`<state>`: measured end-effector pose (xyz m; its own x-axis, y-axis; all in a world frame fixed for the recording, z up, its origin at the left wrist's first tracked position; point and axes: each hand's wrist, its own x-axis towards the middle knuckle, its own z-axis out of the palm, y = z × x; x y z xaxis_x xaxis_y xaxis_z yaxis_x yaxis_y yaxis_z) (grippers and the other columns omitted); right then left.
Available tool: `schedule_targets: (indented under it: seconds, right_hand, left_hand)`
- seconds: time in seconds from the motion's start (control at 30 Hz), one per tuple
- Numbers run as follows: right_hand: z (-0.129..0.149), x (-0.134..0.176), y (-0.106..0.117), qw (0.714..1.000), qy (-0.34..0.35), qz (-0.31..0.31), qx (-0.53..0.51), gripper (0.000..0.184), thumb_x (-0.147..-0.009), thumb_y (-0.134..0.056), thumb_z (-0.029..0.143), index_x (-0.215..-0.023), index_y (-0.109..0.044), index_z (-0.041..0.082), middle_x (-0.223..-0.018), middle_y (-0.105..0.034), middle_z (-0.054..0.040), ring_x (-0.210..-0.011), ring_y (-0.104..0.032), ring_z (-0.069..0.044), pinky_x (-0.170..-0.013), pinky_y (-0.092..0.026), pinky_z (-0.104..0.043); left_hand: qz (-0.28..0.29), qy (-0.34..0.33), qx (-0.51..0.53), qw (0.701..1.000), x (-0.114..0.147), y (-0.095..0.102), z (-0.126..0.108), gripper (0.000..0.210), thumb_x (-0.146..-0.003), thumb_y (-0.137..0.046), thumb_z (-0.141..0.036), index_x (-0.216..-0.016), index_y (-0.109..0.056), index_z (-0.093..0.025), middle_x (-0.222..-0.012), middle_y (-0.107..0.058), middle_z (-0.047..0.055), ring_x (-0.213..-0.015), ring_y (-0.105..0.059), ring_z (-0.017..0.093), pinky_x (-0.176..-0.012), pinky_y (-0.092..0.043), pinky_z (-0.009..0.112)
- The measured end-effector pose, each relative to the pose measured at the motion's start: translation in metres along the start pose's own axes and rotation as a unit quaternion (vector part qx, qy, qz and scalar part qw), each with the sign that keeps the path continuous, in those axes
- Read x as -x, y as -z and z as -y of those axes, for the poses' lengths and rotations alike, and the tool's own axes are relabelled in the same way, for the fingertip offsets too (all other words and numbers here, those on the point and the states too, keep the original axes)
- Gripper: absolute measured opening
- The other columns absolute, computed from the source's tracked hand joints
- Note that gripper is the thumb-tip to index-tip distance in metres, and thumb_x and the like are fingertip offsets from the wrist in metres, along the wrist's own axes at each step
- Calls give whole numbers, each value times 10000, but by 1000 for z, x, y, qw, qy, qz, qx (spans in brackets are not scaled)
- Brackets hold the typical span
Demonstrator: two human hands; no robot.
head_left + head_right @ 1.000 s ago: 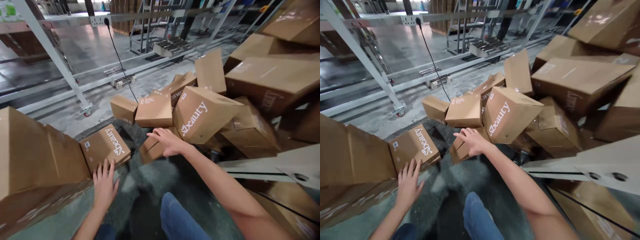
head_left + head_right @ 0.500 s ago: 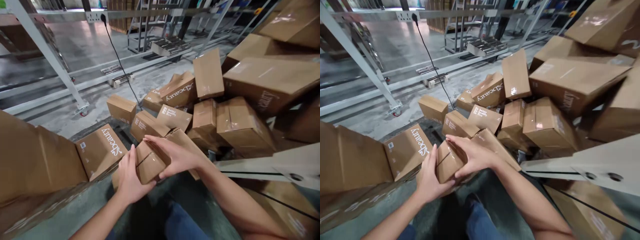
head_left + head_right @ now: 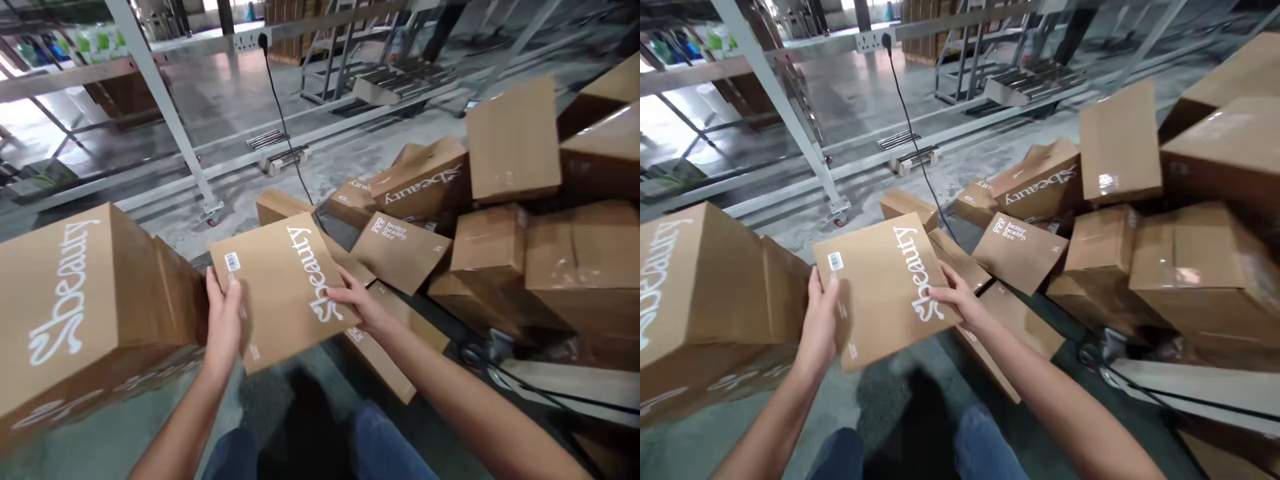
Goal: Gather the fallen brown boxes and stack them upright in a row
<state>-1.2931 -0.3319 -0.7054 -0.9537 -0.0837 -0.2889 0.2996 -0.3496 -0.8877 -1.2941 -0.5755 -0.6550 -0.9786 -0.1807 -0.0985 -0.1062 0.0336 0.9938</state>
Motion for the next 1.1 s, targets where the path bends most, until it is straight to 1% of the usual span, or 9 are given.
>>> schedule_targets:
  seconds: [0.07,0.17,0.37,0.5,0.6,0.7,0.87,0.97,1.1]
  right_hand:
    - [-3,-29,-19,999,-16,30,24,792,-608,-857,403,-1337,-574,280,-1239,-714,-54,-1106,-693,-304,-891,-606,-401]
    - [-8,-67,-41,990,-36,79,108,675,-669,-840,402,-1280,-611,226,-1236,-720,-77,-1101,-694,-309,-996,-573,-456]
    - [-24,-82,-55,985,-23,123,120,660,-866,-664,470,-1438,-484,195,-1402,-633,-102,-1204,-661,-279,-1087,-527,-459]
    - [-12,-79,-15,969,50,20,239,639,-949,-537,482,-1486,-449,147,-1577,-448,-142,-1455,-431,-266,-1240,-335,-444]
    - [-1,-78,33,827,95,-155,532,937,-799,-746,508,-1562,-357,128,-1664,-230,-218,-1535,-211,-406,-1259,-163,-587]
    - [-1,-78,68,712,-3,-167,682,1129,-676,-843,507,-1597,-298,150,-1610,-271,-292,-1416,-357,-516,-1133,-301,-667]
    - [1,-56,76,722,23,-228,653,906,-719,-756,471,-1514,-416,201,-1421,-524,-196,-1257,-529,-411,-1047,-429,-548]
    - [17,-21,61,707,165,-282,628,867,-690,-753,481,-1456,-465,195,-1439,-501,-187,-1259,-519,-417,-1041,-434,-565]
    - [21,22,59,591,414,-205,661,632,-773,-740,409,-1375,-550,372,-1539,-433,-112,-1375,-425,-449,-1099,-327,-667]
  left_hand:
    - [-44,-140,-185,972,9,7,7,963,-922,-598,-527,-1624,-69,-134,-1705,21,158,-1586,5,293,-1308,-30,490]
    - [-38,-303,-502,809,19,15,27,899,-926,-600,-514,-1601,-205,-70,-1679,-80,243,-1558,-47,440,-1234,-121,702]
    - [48,-276,-706,650,24,16,56,627,-972,-589,-407,-1543,-422,-210,-1605,-347,205,-1419,-372,516,-1046,-336,811]
    - [33,-299,-703,645,25,19,57,488,-1039,-416,-282,-1517,-466,-199,-1563,-420,200,-1379,-444,489,-1041,-387,765]
    - [30,-331,-695,637,23,21,61,487,-1029,-459,-283,-1502,-486,-169,-1553,-420,226,-1368,-445,515,-1044,-372,782]
    - [24,-346,-687,639,20,22,65,492,-1005,-519,-272,-1475,-521,-127,-1535,-434,248,-1369,-433,527,-1100,-347,753]
    - [40,-361,-657,660,19,27,71,507,-996,-522,-272,-1459,-526,-67,-1519,-424,296,-1390,-385,557,-1120,-348,729]
    - [59,-332,-585,738,14,25,63,556,-975,-558,-351,-1474,-517,-111,-1542,-415,265,-1448,-320,530,-1154,-296,745]
    - [66,-208,-402,889,0,7,23,694,-835,-730,-492,-1456,-538,-247,-1474,-529,179,-1404,-441,440,-1145,-380,683]
